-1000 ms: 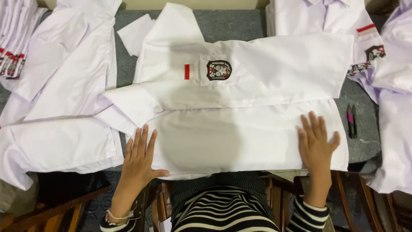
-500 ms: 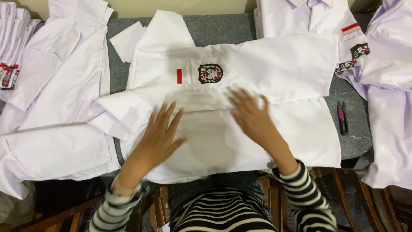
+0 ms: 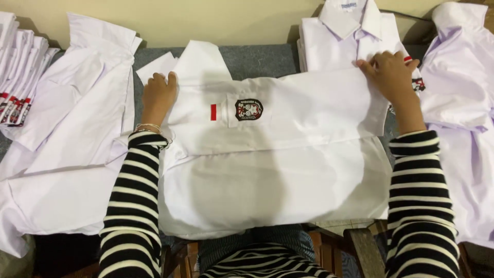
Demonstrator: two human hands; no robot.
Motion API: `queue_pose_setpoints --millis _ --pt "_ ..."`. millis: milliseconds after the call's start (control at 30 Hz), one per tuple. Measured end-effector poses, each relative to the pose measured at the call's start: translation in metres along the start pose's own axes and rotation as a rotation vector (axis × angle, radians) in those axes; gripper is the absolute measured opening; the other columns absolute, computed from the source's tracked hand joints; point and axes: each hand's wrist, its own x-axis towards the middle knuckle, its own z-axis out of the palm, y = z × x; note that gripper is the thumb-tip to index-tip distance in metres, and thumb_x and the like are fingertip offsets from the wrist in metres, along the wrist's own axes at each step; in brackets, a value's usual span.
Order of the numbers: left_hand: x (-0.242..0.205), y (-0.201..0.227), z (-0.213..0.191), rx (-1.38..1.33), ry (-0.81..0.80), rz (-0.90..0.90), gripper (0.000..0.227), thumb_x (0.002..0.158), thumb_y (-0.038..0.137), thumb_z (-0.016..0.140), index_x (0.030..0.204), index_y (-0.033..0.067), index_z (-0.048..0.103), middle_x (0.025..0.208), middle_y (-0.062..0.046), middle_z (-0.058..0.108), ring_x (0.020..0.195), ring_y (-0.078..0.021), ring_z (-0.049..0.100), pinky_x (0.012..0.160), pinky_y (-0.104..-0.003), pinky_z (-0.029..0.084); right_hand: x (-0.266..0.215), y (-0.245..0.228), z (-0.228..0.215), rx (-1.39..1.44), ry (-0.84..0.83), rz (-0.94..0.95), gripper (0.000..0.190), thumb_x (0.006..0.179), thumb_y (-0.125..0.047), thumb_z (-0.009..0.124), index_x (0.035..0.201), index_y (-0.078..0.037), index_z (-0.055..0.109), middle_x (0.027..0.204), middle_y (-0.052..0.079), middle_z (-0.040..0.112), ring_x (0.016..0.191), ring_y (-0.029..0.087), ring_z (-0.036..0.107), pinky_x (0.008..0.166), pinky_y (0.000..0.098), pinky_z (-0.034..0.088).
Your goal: A person carefully smooths and folds a white collared shirt on a table in a factory setting.
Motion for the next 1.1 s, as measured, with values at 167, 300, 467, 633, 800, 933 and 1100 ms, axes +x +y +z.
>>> queue_pose_setpoints --millis 167,300,467,633,800,933,1100 --pt "-0.017 0.034 -0.028 -0.144 0.002 -0.193 0.06 0.102 0.055 0.035 0.119 0.0026 0.059 0.119 -0.02 0.06 0.105 -0.0453 0.058 0.085 -0.056 0.042 0.0 0.003 -0.03 0.237 -0.211 -0.02 0.062 0.113 -0.052 0.055 0.094 0.006 0.067 0.092 0.02 0.056 0.09 0.036 0.044 0.078 0.0445 0.034" --pt "-0.021 0.031 -0.023 -0.19 0.156 -0.041 0.034 0.104 0.04 0.044 0.111 0.0106 0.06 0.104 -0.013 0.068 0.093 -0.0385 0.062 0.07 -0.051 0.042 0.0 0.005 -0.051 0.3 -0.378 0.125 0.063 0.106 -0.057 0.054 0.112 0.005 0.06 0.107 0.023 0.062 0.094 0.033 0.054 0.072 0.0428 0.039" --pt "-0.028 0.035 -0.025 -0.227 0.209 -0.045 0.029 0.107 0.042 0.042 0.112 0.0167 0.055 0.086 -0.006 0.066 0.076 -0.0343 0.061 0.062 -0.05 0.041 -0.015 0.006 -0.064 0.535 -0.304 0.166 0.026 0.1 -0.031 0.074 0.108 -0.006 0.07 0.093 0.006 0.058 0.081 0.018 0.048 0.064 0.0319 0.034" --pt "-0.03 0.025 -0.02 -0.234 0.325 0.149 0.037 0.113 0.047 0.037 0.113 0.0129 0.053 0.082 -0.01 0.067 0.07 -0.0378 0.062 0.057 -0.049 0.037 -0.027 0.032 -0.047 0.82 -0.119 0.116 0.016 0.101 -0.02 0.078 0.11 -0.011 0.069 0.091 -0.001 0.061 0.08 0.008 0.052 0.063 0.0227 0.04" --pt "-0.028 0.023 -0.015 -0.244 0.352 0.209 0.042 0.113 0.049 0.037 0.116 0.0088 0.05 0.095 -0.014 0.07 0.078 -0.043 0.064 0.06 -0.052 0.041 -0.029 0.03 -0.04 0.979 -0.084 0.161 0.026 0.095 -0.014 0.077 0.115 -0.018 0.061 0.11 -0.007 0.058 0.098 0.004 0.055 0.078 0.0193 0.045" --pt "-0.028 0.02 -0.012 -0.231 0.317 0.138 0.041 0.112 0.049 0.036 0.117 0.0112 0.051 0.09 -0.014 0.069 0.077 -0.0437 0.064 0.061 -0.053 0.041 -0.022 0.045 -0.032 0.885 -0.096 0.21 0.039 0.118 -0.038 0.056 0.128 0.0 0.06 0.11 0.01 0.066 0.095 0.017 0.065 0.084 0.0319 0.057" --pt "-0.022 0.013 -0.002 -0.135 0.315 0.097 0.041 0.112 0.05 0.032 0.116 0.0118 0.049 0.094 -0.019 0.07 0.081 -0.0534 0.063 0.06 -0.061 0.041 -0.027 0.035 -0.038 0.266 -0.134 0.155 0.076 0.12 -0.051 0.05 0.065 -0.002 0.03 0.058 0.019 0.042 0.064 0.032 0.038 0.068 0.048 0.031"
